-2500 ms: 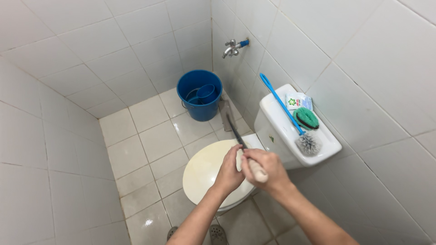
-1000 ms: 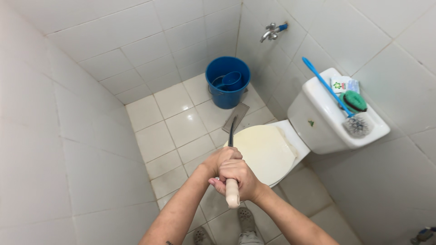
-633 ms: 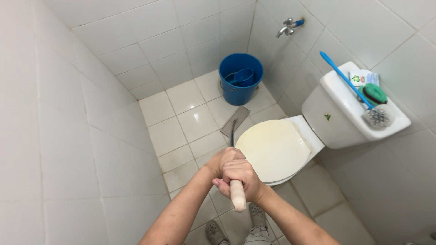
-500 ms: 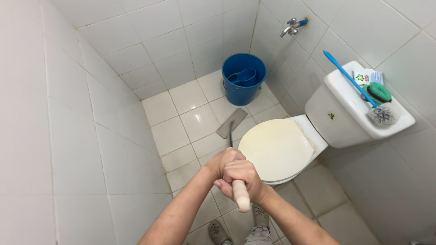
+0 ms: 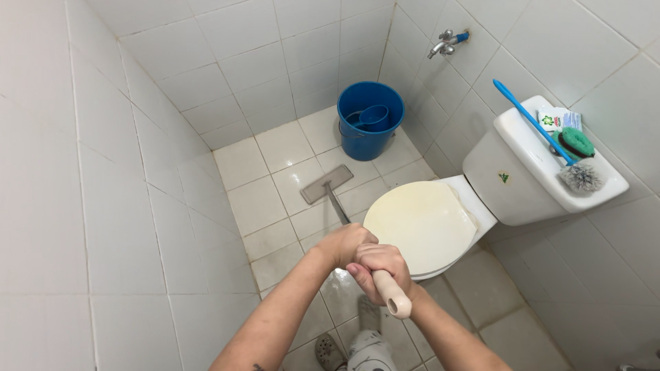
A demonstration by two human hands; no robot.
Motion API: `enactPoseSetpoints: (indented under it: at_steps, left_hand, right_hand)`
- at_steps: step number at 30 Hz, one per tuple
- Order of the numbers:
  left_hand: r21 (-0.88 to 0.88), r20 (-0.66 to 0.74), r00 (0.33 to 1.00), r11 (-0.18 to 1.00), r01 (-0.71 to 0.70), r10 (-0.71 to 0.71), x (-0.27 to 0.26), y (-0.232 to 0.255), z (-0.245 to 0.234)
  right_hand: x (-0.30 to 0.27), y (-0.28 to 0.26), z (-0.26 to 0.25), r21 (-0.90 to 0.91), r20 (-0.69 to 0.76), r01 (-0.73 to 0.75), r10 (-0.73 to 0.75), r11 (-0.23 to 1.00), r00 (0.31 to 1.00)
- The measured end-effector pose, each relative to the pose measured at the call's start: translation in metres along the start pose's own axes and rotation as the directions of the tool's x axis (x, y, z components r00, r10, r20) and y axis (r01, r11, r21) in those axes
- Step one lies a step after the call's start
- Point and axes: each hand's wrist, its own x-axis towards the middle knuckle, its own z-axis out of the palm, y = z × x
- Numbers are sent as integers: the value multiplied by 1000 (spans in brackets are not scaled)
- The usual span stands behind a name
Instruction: The person cleans the bathroom floor by pushing water toward a floor drain with a squeegee, using both hands to maneuver the tool across the tiles.
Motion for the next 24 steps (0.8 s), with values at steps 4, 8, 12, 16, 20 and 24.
enactPoseSetpoints:
  at_steps: [4, 8, 12, 16, 20, 24]
  left_hand:
    - [-44, -166, 986, 999, -29, 21, 1, -13, 0]
    - [-123, -388, 921, 992, -10, -39, -2, -18, -2]
    - [-220, -523, 842, 975, 18, -133, 7, -28, -13]
    - [-175, -667, 736, 985, -9, -112, 26, -47, -21]
    - [-102, -745, 661, 995, 19, -89, 59, -77, -30]
    - [-232, -716, 668, 971, 47, -203, 87, -106, -45]
  right_hand:
    - [0, 22, 6, -54, -57, -14, 11, 998, 998]
    - [10, 49, 6, -112, -102, -9, -3, 994, 995]
    - [33, 81, 6, -122, -128, -53, 38, 991, 991]
    - [57, 108, 3, -110, -139, -77, 62, 991, 988]
    - [83, 140, 0, -126, -135, -87, 70, 988, 988]
    - [110, 172, -8, -137, -126, -81, 64, 987, 990]
